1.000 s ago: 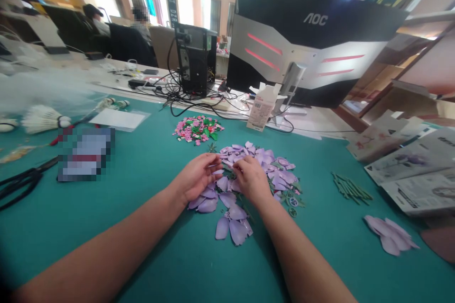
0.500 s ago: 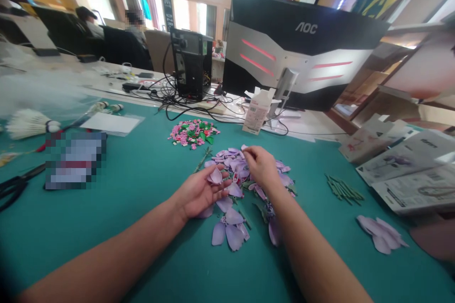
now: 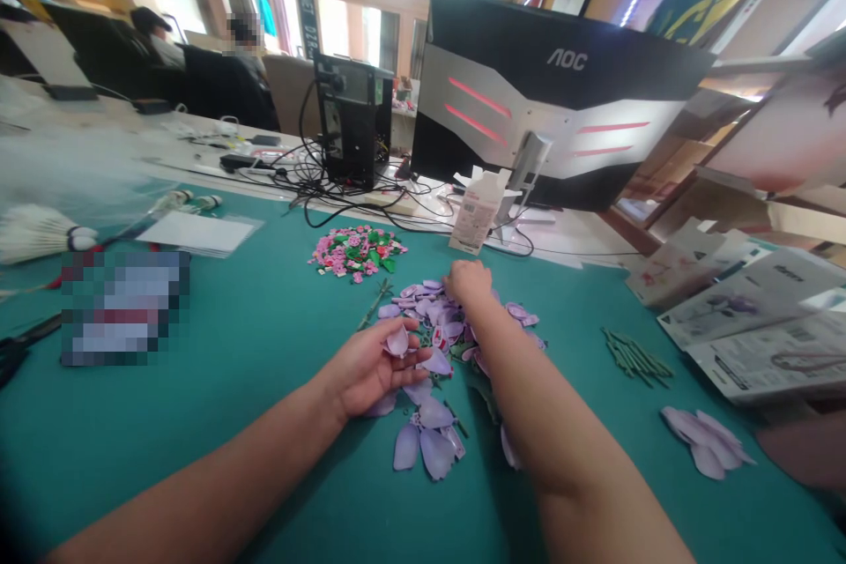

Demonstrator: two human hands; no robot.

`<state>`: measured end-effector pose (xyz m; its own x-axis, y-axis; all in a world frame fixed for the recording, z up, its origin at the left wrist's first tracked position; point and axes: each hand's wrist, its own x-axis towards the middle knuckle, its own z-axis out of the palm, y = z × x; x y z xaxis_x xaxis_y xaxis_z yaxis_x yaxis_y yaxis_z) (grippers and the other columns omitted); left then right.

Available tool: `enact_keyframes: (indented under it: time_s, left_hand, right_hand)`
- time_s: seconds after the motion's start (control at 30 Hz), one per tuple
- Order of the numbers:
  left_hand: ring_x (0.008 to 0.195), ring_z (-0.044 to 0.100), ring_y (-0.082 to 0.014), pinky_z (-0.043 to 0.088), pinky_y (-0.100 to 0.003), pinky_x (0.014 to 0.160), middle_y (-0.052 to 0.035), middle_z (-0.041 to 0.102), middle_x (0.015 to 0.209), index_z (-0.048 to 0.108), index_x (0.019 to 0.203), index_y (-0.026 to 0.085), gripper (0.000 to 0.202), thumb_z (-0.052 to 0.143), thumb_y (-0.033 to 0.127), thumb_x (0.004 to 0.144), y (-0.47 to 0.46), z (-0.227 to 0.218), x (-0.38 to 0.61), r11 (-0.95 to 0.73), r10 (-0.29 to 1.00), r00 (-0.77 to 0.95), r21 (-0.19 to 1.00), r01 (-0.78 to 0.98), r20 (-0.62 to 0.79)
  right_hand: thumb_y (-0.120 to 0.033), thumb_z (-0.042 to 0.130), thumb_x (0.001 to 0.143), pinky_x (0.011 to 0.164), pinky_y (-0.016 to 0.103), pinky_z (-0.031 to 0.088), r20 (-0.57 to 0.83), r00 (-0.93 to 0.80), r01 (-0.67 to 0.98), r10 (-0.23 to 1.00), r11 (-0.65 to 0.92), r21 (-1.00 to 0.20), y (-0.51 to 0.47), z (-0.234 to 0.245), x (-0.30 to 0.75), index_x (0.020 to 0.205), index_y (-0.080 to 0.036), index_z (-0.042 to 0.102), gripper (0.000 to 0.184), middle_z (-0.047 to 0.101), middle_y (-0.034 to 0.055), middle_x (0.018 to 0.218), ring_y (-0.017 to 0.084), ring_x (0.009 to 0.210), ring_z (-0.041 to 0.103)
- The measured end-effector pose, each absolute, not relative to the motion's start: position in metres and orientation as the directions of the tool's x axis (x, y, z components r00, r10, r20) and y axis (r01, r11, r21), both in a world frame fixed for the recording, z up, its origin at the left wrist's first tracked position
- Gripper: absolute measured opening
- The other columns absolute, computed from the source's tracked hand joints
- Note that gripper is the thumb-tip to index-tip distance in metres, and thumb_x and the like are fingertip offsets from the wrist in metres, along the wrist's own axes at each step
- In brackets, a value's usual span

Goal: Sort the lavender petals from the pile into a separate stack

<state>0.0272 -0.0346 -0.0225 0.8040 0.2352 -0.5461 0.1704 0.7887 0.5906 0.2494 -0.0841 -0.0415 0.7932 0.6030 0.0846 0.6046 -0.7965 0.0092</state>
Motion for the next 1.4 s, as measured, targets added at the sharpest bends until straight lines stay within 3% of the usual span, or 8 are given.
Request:
enact_keyframes:
  time_s: [0.2,0.33,0.5,0.6,0.73,1.0,1.23,1.4]
  left_hand:
    - [0.064,0.066,-0.0169,0.058,-0.030,0.057,-0.0042,0.062,0.068,0.060,0.088,0.016,0.010,0.052,0.019,0.092,-0.037,-0.021,0.027,0.788,0.226,0.813,0.592,0.171,-0.537]
    - [0.061,0.064,-0.0151,0.056,-0.026,0.053,-0.0012,0.057,0.064,0.060,0.087,0.015,0.007,0.055,0.017,0.091,-0.037,-0.021,0.028,0.806,0.229,0.813,0.573,0.150,-0.535]
    - [0.057,0.063,-0.0136,0.053,-0.024,0.049,-0.0020,0.060,0.071,0.060,0.089,0.015,0.012,0.052,0.023,0.095,-0.037,-0.022,0.030,0.824,0.231,0.817,0.552,0.123,-0.528]
    - [0.066,0.068,-0.0171,0.057,-0.029,0.054,-0.0070,0.065,0.080,0.059,0.092,0.016,0.025,0.045,0.035,0.100,-0.038,-0.022,0.031,0.844,0.213,0.847,0.528,0.092,-0.488]
    - [0.066,0.068,-0.0176,0.060,-0.033,0.060,-0.0077,0.066,0.080,0.059,0.092,0.016,0.036,0.038,0.044,0.101,-0.039,-0.022,0.031,0.858,0.188,0.883,0.510,0.066,-0.431]
    - [0.060,0.066,-0.0147,0.052,-0.024,0.049,-0.0047,0.066,0.079,0.060,0.096,0.016,0.008,0.053,0.016,0.093,-0.020,-0.014,0.030,0.805,0.327,0.830,0.593,0.006,-0.452]
    - [0.052,0.059,-0.0105,0.046,-0.021,0.043,-0.0017,0.063,0.078,0.061,0.094,0.018,0.007,0.055,0.018,0.091,-0.006,-0.009,0.030,0.784,0.410,0.792,0.619,-0.051,-0.454]
    - [0.050,0.056,-0.0091,0.044,-0.020,0.042,-0.0010,0.062,0.077,0.061,0.093,0.017,0.008,0.053,0.017,0.092,-0.005,-0.008,0.032,0.780,0.413,0.788,0.624,-0.049,-0.455]
  right_hand:
    - [-0.022,0.057,0.082,0.087,0.039,0.045,0.088,0.847,0.528,0.524,-0.849,-0.033,-0.082,-0.042,0.253,0.099,-0.013,0.074,0.025,0.071,0.0194,0.104,0.030,0.106,0.063]
    - [-0.034,0.050,0.091,0.076,0.029,0.045,0.118,0.843,0.538,0.525,-0.830,-0.149,-0.099,-0.029,0.248,0.095,-0.019,0.072,0.027,0.073,0.0103,0.097,0.022,0.093,0.065]
    - [-0.054,0.055,0.089,0.059,0.024,0.041,0.245,0.720,0.637,0.649,-0.479,-0.603,-0.133,-0.008,0.200,0.076,-0.018,0.064,0.039,0.066,0.0015,0.072,0.015,0.067,0.057]
    - [-0.047,0.060,0.087,0.060,0.024,0.042,0.290,0.637,0.647,0.714,-0.291,-0.705,-0.147,-0.002,0.157,0.073,-0.019,0.063,0.032,0.066,0.0011,0.073,0.015,0.068,0.057]
    - [-0.033,0.059,0.088,0.068,0.025,0.046,0.304,0.543,0.699,0.782,-0.221,-0.680,-0.156,0.000,0.131,0.082,-0.020,0.068,0.016,0.070,0.0016,0.084,0.016,0.077,0.063]
    - [-0.030,0.051,0.089,0.080,0.031,0.048,0.296,0.746,0.604,0.597,-0.419,-0.678,-0.194,-0.018,0.193,0.098,-0.020,0.073,0.026,0.074,0.0047,0.093,0.020,0.087,0.066]
    - [-0.016,0.044,0.092,0.099,0.037,0.040,0.295,0.607,0.794,0.738,-0.572,-0.204,-0.186,-0.043,0.191,0.122,-0.017,0.067,0.038,0.067,0.0112,0.120,0.024,0.109,0.058]
    - [-0.036,0.049,0.096,0.091,0.044,0.042,0.205,0.605,0.786,0.769,-0.618,-0.002,-0.170,-0.055,0.168,0.126,-0.026,0.063,0.034,0.058,0.0103,0.135,0.032,0.117,0.050]
